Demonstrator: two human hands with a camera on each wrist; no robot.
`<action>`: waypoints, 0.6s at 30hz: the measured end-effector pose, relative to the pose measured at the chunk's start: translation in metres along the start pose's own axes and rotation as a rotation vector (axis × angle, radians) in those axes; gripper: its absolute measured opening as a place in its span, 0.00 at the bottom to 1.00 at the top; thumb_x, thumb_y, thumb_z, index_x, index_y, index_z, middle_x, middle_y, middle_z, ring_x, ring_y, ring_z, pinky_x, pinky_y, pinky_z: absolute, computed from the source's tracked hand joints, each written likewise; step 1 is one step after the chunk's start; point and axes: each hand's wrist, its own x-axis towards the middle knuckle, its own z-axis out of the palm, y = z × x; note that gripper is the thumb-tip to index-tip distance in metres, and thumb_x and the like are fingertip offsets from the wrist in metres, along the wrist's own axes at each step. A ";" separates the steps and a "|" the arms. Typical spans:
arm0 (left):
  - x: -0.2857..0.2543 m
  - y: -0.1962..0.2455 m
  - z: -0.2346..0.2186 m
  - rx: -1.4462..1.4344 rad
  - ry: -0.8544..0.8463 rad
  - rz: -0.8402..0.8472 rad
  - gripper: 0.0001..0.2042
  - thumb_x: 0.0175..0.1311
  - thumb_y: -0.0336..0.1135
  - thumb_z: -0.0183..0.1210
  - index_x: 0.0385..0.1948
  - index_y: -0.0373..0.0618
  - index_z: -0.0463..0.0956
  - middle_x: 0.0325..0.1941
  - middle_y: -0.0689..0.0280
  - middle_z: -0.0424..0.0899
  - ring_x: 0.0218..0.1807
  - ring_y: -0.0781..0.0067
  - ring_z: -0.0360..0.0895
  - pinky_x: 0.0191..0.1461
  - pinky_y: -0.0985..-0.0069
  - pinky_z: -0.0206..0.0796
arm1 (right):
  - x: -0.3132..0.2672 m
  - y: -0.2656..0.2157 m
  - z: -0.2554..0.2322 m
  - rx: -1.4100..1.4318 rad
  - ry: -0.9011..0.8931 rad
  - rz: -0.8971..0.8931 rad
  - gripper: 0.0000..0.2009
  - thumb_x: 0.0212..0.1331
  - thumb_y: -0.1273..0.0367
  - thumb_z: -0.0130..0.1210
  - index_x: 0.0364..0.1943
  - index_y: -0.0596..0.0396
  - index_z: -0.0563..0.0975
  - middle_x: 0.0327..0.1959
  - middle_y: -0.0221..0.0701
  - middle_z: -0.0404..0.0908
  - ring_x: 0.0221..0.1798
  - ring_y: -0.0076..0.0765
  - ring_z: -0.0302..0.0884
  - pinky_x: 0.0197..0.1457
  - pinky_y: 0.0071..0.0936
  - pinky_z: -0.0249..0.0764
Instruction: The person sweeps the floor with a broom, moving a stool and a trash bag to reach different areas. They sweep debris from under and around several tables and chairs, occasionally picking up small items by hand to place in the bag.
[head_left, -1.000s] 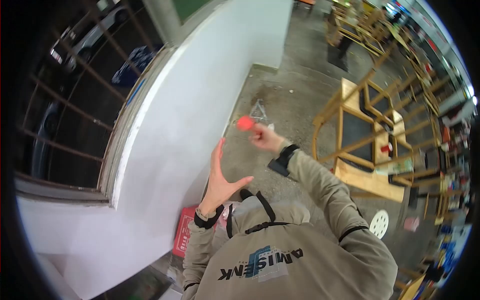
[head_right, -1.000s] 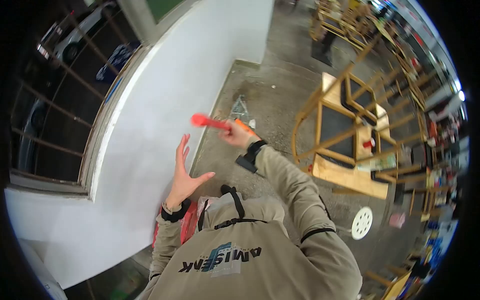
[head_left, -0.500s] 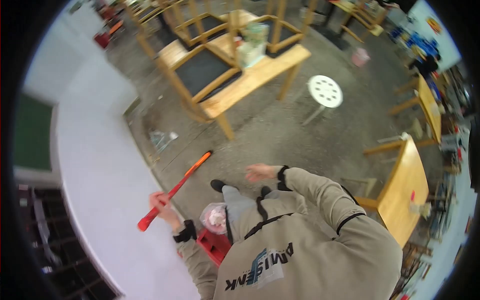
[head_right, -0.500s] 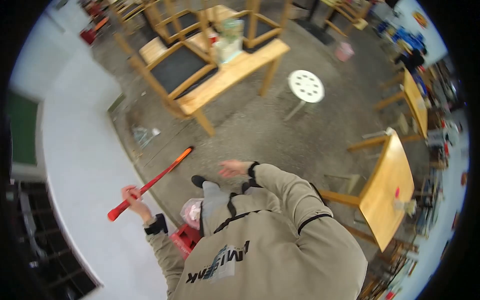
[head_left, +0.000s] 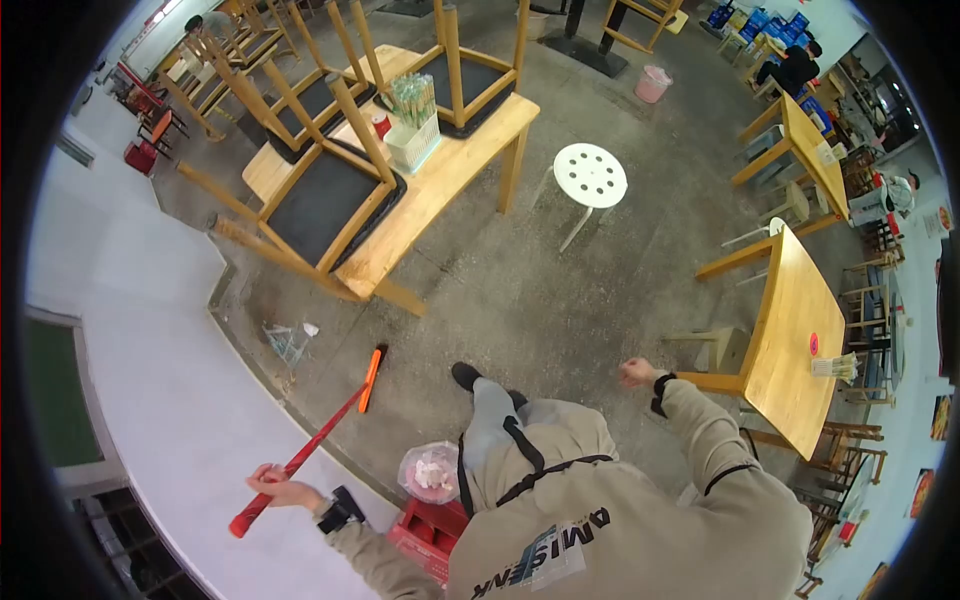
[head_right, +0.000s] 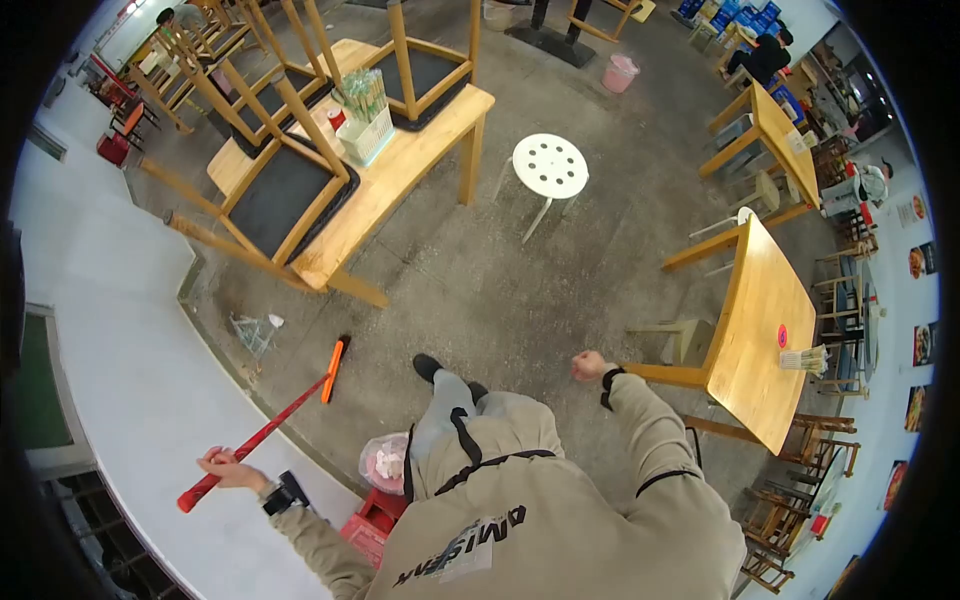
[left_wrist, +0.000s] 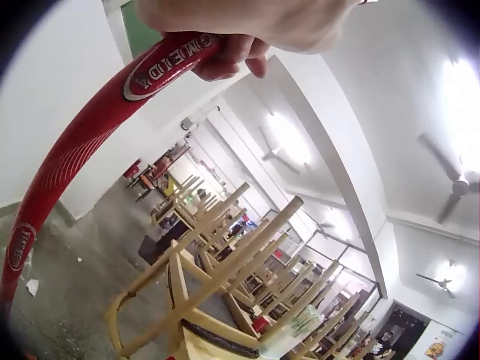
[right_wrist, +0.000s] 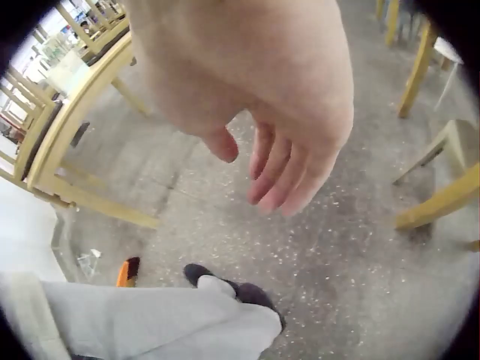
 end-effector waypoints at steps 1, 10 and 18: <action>0.018 -0.006 0.002 0.028 0.011 0.012 0.19 0.66 0.43 0.44 0.16 0.42 0.63 0.14 0.73 0.55 0.16 0.83 0.52 0.21 0.85 0.50 | -0.005 -0.018 0.011 0.016 -0.055 -0.023 0.13 0.59 0.62 0.48 0.41 0.57 0.72 0.34 0.31 0.79 0.33 0.28 0.76 0.37 0.27 0.74; 0.114 -0.026 0.036 0.113 0.035 0.040 0.13 0.66 0.36 0.44 0.24 0.38 0.68 0.19 0.70 0.62 0.19 0.81 0.56 0.23 0.84 0.56 | 0.035 -0.104 0.007 -0.107 -0.080 -0.044 0.13 0.57 0.62 0.49 0.39 0.57 0.72 0.31 0.31 0.79 0.31 0.27 0.76 0.34 0.28 0.74; 0.146 -0.045 -0.015 0.279 0.147 0.014 0.12 0.65 0.40 0.40 0.34 0.42 0.68 0.26 0.69 0.67 0.28 0.77 0.65 0.36 0.76 0.65 | 0.104 -0.195 -0.045 -0.389 0.204 -0.226 0.16 0.50 0.63 0.54 0.40 0.59 0.72 0.33 0.39 0.78 0.36 0.38 0.77 0.38 0.34 0.72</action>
